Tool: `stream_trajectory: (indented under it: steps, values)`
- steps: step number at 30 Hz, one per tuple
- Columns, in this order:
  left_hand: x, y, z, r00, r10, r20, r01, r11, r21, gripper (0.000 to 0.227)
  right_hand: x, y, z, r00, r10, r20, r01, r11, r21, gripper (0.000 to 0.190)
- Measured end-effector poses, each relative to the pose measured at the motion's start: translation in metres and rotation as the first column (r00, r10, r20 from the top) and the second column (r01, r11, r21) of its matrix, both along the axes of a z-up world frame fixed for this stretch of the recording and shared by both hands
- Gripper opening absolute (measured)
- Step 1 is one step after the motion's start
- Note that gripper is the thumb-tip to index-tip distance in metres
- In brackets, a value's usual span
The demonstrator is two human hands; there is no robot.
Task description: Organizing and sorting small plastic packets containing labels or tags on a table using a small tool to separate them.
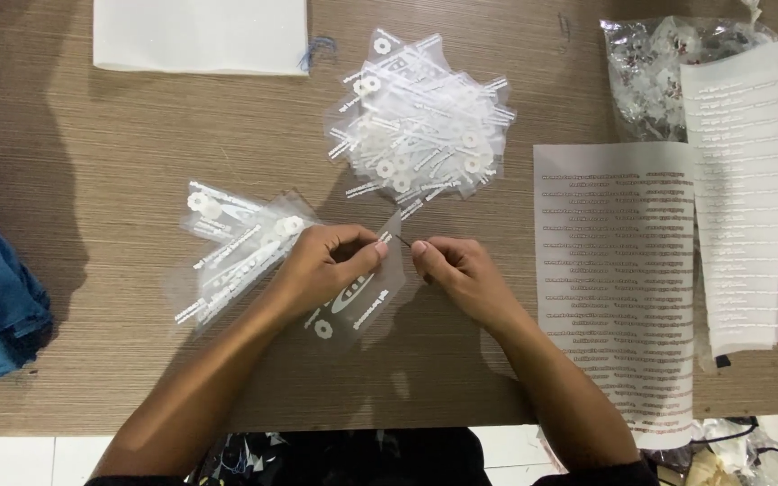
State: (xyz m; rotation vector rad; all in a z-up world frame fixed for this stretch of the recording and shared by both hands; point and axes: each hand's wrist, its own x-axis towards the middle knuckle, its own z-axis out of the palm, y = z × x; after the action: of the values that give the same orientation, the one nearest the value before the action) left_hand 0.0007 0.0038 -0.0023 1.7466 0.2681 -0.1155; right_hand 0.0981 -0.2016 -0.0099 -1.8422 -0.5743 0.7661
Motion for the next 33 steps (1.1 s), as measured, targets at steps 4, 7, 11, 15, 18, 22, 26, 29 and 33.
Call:
stream_trajectory:
  steps: [4,7,11,15,18,22,26,29,33]
  values:
    - [0.0,0.0,-0.001,1.0,0.005,0.011,-0.005,1.0,0.004,0.028,-0.001,0.0,-0.001,1.0,0.002,-0.011,-0.002,1.0,0.011,0.044]
    - [0.0,-0.003,0.002,1.0,0.017,0.018,-0.017,1.0,0.018,0.027,-0.001,0.0,-0.001,1.0,-0.005,-0.028,0.005,1.0,0.02,0.044]
    - [0.0,-0.006,0.005,0.999,0.031,0.027,-0.032,0.999,0.016,0.025,-0.002,0.003,0.005,0.999,-0.016,-0.034,0.017,1.0,0.007,0.044]
    - [-0.001,-0.007,0.002,0.999,0.038,0.019,-0.039,0.999,0.017,0.023,-0.003,0.004,0.003,0.998,-0.039,-0.057,0.041,0.999,0.035,0.044]
    - [-0.001,-0.008,-0.001,0.998,0.046,0.042,-0.047,0.999,0.02,0.023,-0.002,0.005,0.002,0.999,-0.022,-0.043,0.023,0.999,0.022,0.043]
    - [0.001,-0.011,-0.001,0.998,0.057,0.035,-0.057,0.998,0.021,0.023,-0.001,0.003,-0.002,0.999,-0.025,-0.033,0.026,1.0,0.016,0.044]
    - [0.001,-0.012,-0.005,0.998,0.05,0.032,-0.051,0.998,0.028,0.022,-0.002,0.003,-0.002,0.999,-0.028,-0.037,0.029,0.999,0.019,0.044]
    - [0.001,-0.01,-0.009,0.999,0.039,0.02,-0.04,0.999,0.014,0.022,0.0,0.004,-0.009,1.0,-0.021,-0.022,0.022,1.0,0.019,0.043]
    - [0.002,-0.01,-0.011,0.999,0.041,0.015,-0.041,0.998,0.04,0.022,-0.002,0.004,-0.003,1.0,-0.023,0.009,0.023,1.0,-0.008,0.043]
